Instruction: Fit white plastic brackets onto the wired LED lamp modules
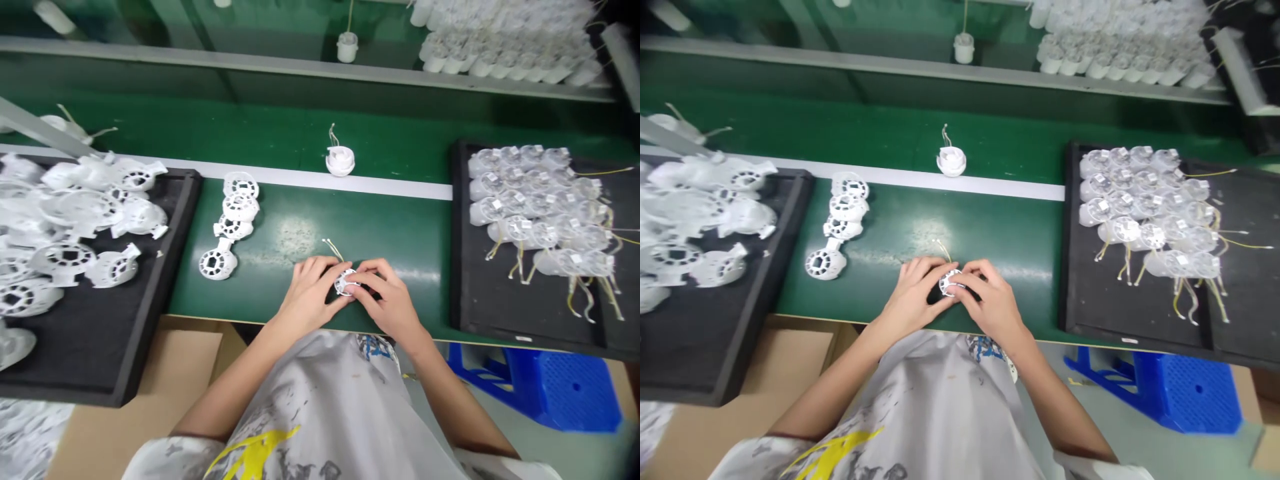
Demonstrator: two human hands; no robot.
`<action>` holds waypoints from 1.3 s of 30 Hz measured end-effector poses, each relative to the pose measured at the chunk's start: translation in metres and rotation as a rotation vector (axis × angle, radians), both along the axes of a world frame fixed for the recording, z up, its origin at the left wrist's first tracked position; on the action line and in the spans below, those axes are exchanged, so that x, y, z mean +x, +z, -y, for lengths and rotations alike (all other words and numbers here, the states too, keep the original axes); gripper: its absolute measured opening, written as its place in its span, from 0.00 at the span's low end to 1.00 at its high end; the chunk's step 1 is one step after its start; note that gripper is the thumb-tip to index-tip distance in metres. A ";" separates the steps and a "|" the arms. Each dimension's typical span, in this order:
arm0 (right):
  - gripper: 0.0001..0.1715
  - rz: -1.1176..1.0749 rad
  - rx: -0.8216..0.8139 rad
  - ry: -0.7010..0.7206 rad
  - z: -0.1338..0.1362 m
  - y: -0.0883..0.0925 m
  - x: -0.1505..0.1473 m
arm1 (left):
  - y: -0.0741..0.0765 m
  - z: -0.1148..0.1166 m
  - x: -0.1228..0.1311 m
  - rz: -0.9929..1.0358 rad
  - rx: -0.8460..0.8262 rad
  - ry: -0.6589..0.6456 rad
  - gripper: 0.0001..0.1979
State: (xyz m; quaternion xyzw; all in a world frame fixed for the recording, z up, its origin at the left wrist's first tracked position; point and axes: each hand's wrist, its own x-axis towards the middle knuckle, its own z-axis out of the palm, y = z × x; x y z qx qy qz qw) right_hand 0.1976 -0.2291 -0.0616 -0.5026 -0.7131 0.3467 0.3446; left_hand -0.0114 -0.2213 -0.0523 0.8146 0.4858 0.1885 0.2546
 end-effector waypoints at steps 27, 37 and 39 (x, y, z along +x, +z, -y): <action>0.34 0.111 0.045 -0.003 0.010 0.048 -0.014 | -0.016 0.026 0.015 0.295 0.489 0.217 0.41; 0.31 0.178 -0.060 0.156 -0.011 0.020 0.002 | -0.027 0.016 0.011 -0.006 0.081 0.150 0.52; 0.31 0.199 -0.073 0.185 -0.016 0.020 0.004 | -0.028 0.016 0.012 0.003 0.073 0.144 0.53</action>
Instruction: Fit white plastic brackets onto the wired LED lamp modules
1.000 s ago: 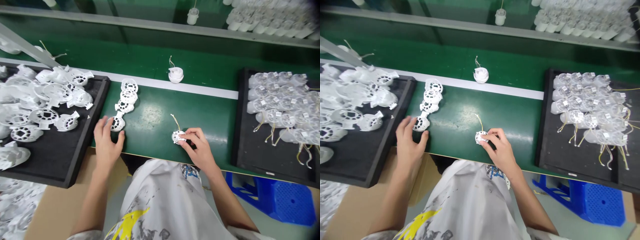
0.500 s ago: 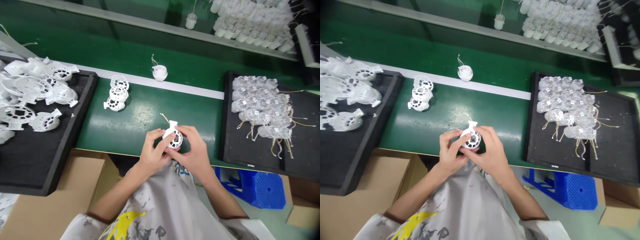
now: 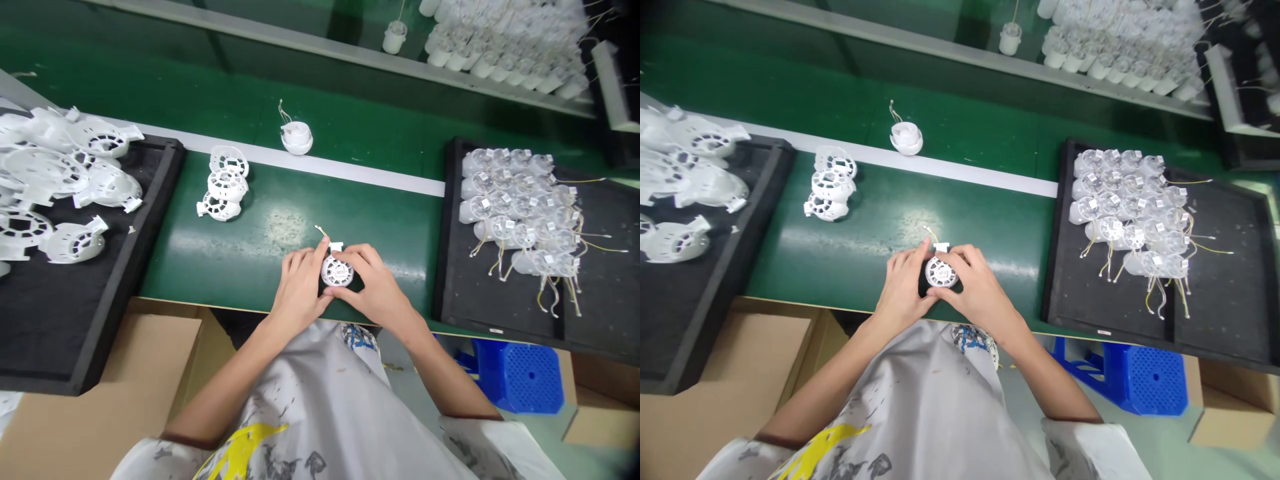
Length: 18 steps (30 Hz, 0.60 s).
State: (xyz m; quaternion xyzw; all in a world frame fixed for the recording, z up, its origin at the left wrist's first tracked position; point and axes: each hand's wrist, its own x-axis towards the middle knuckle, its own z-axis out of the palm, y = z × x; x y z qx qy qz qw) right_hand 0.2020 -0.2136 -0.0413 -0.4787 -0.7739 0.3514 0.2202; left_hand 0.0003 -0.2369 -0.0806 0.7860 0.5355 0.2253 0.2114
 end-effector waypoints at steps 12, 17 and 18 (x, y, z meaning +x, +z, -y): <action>0.30 0.154 0.125 0.001 -0.001 -0.007 -0.006 | 0.004 -0.004 -0.014 0.050 -0.047 -0.091 0.46; 0.32 0.056 0.101 -0.077 0.010 -0.002 -0.008 | -0.001 -0.003 -0.011 0.010 -0.014 -0.061 0.43; 0.32 0.034 0.094 -0.083 0.011 -0.001 -0.009 | -0.001 -0.003 -0.011 0.009 -0.011 -0.060 0.43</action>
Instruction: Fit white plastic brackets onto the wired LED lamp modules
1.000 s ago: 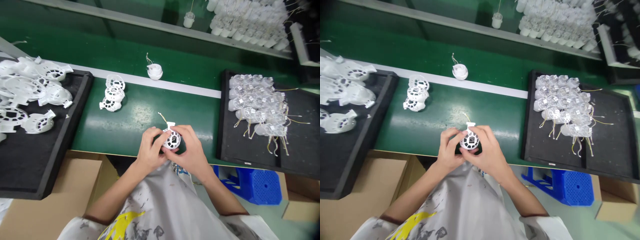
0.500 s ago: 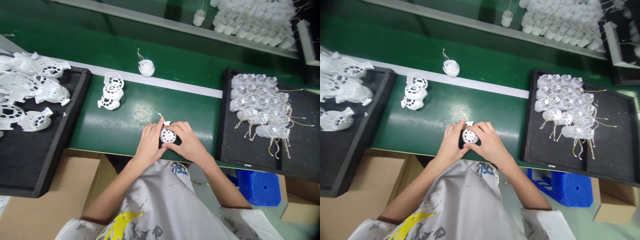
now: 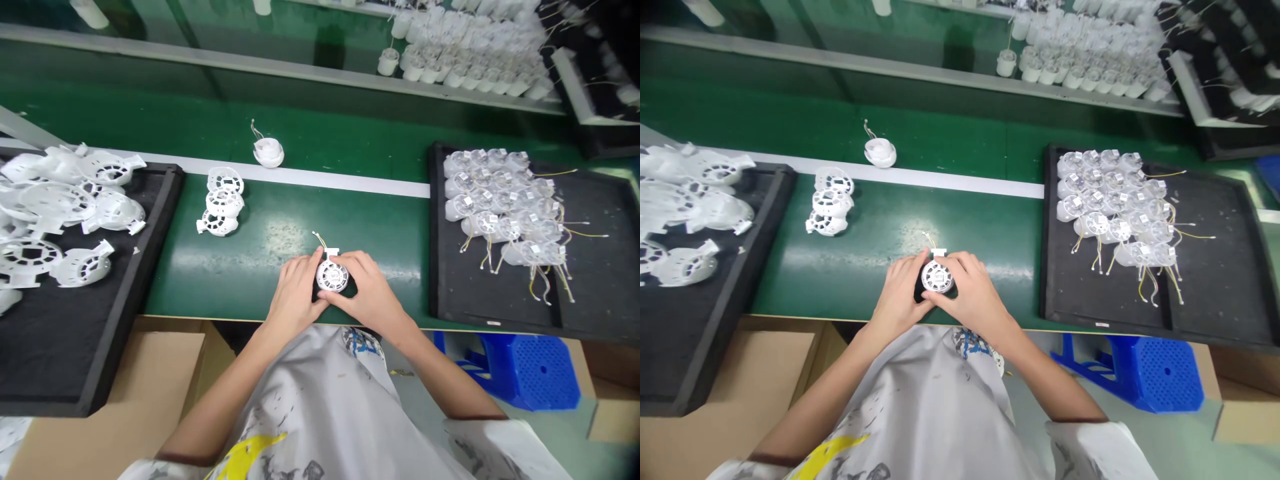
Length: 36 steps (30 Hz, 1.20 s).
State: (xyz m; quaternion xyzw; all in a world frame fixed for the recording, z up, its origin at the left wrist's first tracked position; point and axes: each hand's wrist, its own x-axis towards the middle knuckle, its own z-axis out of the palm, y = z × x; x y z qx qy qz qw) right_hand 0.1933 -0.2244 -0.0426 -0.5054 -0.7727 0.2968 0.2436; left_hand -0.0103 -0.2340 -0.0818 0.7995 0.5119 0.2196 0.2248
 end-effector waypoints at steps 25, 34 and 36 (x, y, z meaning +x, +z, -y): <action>0.26 0.084 0.245 -0.280 -0.022 0.029 0.089 | 0.051 -0.130 0.036 0.267 -0.143 0.014 0.23; 0.51 0.510 0.217 -0.751 -0.072 0.034 0.251 | 0.054 -0.239 0.070 -0.269 0.473 0.102 0.24; 0.49 0.503 0.241 -0.832 -0.051 0.032 0.268 | 0.058 -0.221 0.102 -0.160 0.543 -0.031 0.25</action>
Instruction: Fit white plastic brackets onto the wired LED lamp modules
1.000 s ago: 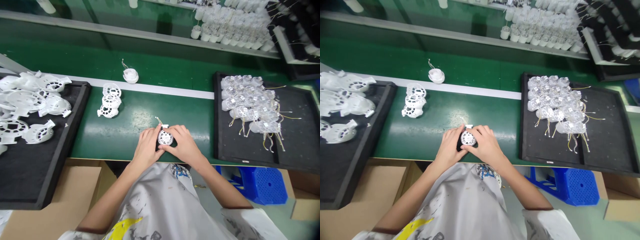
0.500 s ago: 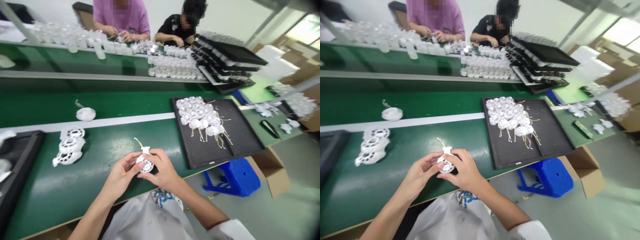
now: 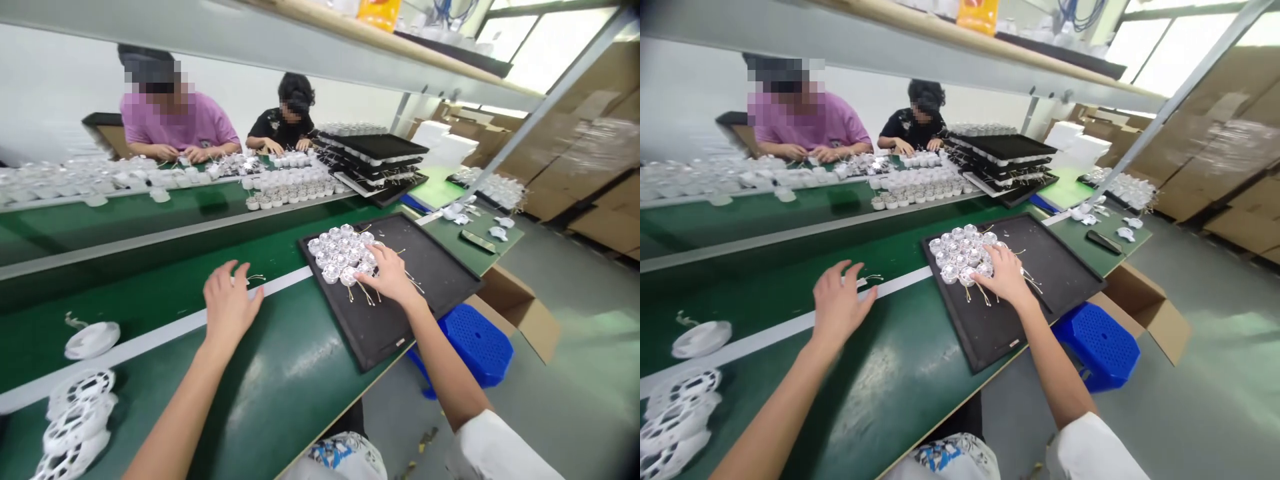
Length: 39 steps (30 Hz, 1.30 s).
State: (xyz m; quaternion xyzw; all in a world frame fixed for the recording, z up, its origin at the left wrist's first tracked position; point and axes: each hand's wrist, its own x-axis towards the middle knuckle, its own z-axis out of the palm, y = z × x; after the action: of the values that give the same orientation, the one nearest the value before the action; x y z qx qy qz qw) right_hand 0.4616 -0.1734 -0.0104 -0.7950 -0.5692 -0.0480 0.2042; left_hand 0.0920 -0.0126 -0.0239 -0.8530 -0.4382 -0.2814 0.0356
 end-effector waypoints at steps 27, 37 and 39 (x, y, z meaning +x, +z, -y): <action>0.30 0.143 -0.020 0.350 0.016 -0.042 0.040 | -0.007 0.077 0.221 -0.240 -0.236 -0.247 0.44; 0.22 0.136 -0.001 0.366 0.019 -0.035 0.026 | -0.005 0.080 0.221 -0.322 -0.314 -0.275 0.48; 0.25 0.111 -0.027 0.367 0.019 -0.032 0.024 | 0.000 0.081 0.222 -0.357 -0.317 -0.290 0.46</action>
State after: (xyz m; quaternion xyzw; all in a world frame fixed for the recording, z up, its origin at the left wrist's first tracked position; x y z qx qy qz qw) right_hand 0.4856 -0.1928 -0.0428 -0.6765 -0.7158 -0.0462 0.1669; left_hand 0.3140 -0.0941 -0.0238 -0.9377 -0.3371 -0.0569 -0.0621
